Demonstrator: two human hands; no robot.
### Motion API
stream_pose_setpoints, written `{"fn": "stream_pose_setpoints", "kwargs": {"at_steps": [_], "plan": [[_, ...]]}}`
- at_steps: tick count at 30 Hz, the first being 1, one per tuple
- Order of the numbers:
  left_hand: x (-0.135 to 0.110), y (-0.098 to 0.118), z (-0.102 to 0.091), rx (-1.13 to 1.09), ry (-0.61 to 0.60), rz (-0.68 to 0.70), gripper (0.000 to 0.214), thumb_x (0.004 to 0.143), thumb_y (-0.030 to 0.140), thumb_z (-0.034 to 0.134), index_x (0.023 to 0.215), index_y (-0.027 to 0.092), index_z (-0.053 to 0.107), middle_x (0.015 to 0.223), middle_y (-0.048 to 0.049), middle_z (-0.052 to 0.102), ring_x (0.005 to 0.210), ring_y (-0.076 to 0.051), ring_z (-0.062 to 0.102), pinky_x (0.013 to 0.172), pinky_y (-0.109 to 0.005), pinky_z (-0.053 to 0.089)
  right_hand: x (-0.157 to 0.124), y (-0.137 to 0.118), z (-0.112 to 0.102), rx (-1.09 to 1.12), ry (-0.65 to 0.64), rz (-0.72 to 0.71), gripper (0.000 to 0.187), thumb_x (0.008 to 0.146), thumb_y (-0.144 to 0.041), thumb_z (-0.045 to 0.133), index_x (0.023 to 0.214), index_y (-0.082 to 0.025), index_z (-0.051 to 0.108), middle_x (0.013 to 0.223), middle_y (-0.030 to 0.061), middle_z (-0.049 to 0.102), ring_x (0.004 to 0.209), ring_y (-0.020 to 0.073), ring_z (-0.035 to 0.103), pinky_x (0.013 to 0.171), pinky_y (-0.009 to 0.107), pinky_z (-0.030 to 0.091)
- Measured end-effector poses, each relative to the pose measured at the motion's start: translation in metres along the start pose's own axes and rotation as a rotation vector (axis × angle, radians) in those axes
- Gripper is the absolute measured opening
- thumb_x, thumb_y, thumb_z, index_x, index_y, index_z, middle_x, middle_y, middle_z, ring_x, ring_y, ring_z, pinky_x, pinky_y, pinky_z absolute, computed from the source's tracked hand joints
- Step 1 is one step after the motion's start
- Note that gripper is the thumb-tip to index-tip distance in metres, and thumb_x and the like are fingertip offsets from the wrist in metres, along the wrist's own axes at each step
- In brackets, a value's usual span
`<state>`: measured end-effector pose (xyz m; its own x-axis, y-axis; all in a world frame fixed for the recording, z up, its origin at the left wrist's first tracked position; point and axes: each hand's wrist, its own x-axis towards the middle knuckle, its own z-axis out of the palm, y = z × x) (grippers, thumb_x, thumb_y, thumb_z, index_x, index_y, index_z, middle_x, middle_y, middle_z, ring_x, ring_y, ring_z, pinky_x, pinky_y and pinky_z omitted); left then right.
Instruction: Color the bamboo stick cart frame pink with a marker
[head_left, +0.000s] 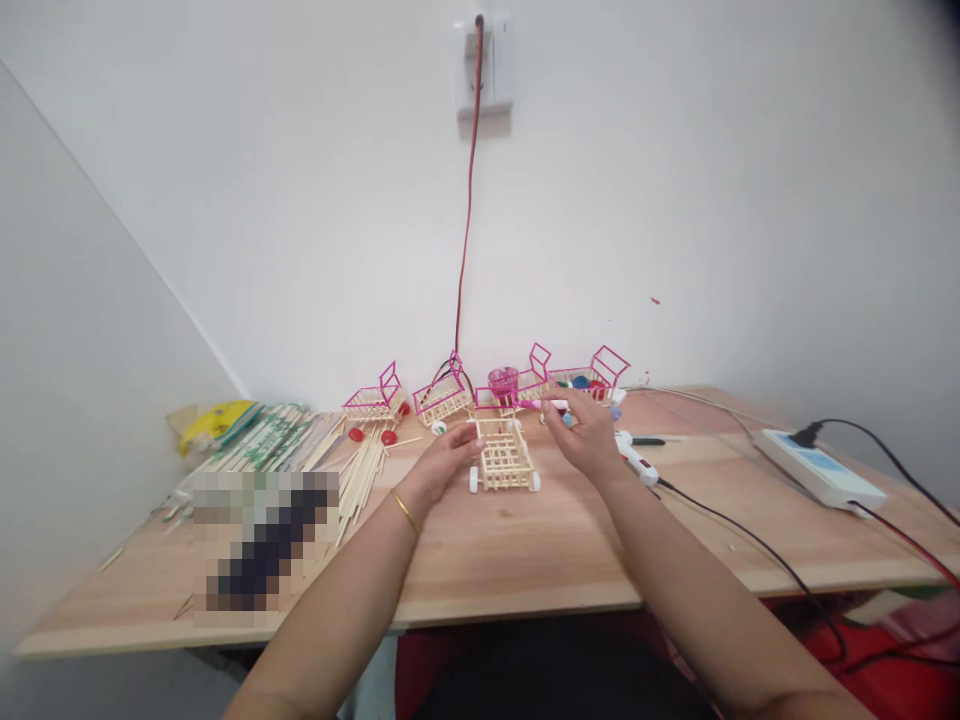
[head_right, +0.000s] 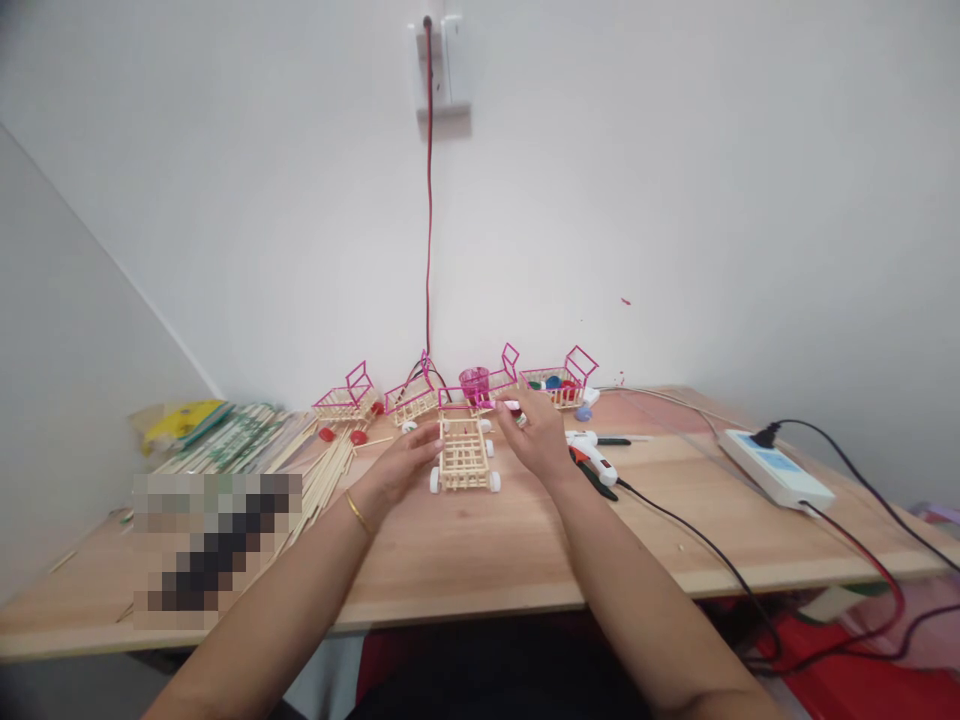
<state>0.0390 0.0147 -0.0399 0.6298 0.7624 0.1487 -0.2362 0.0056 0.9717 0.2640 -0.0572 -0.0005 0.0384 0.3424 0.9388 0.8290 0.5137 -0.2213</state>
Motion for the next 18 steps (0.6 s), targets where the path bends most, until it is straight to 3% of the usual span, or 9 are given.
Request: {"fn": "stream_pose_setpoints", "kwargs": {"at_steps": [9, 14, 18], "plan": [[-0.001, 0.001, 0.0, 0.015, 0.017, -0.002, 0.051, 0.071, 0.038, 0.083, 0.116, 0.019, 0.069, 0.126, -0.0131, 0.067, 0.122, -0.03, 0.058, 0.11, -0.046, 0.037, -0.001, -0.001, -0.001, 0.105, 0.048, 0.182, 0.019, 0.095, -0.036, 0.055, 0.101, -0.022, 0.068, 0.096, 0.0073, 0.075, 0.079, 0.0207, 0.071, 0.069, 0.034, 0.057], [0.0, 0.001, 0.0, 0.009, 0.003, -0.008, 0.054, 0.07, 0.039, 0.083, 0.118, 0.018, 0.068, 0.127, -0.0141, 0.067, 0.121, -0.03, 0.059, 0.109, -0.046, 0.038, -0.001, -0.005, 0.0, 0.12, 0.023, 0.119, 0.021, 0.096, -0.032, 0.055, 0.109, -0.021, 0.067, 0.106, 0.0096, 0.075, 0.099, 0.0237, 0.071, 0.084, 0.038, 0.056], [0.001, -0.001, 0.0, 0.006, -0.005, 0.0, 0.054, 0.071, 0.038, 0.083, 0.119, 0.018, 0.068, 0.126, -0.014, 0.067, 0.12, -0.03, 0.06, 0.109, -0.046, 0.038, -0.002, -0.01, 0.004, 0.144, -0.067, 0.075, 0.024, 0.097, -0.029, 0.053, 0.117, -0.023, 0.064, 0.112, 0.0095, 0.074, 0.103, 0.0234, 0.07, 0.089, 0.039, 0.055]]}}
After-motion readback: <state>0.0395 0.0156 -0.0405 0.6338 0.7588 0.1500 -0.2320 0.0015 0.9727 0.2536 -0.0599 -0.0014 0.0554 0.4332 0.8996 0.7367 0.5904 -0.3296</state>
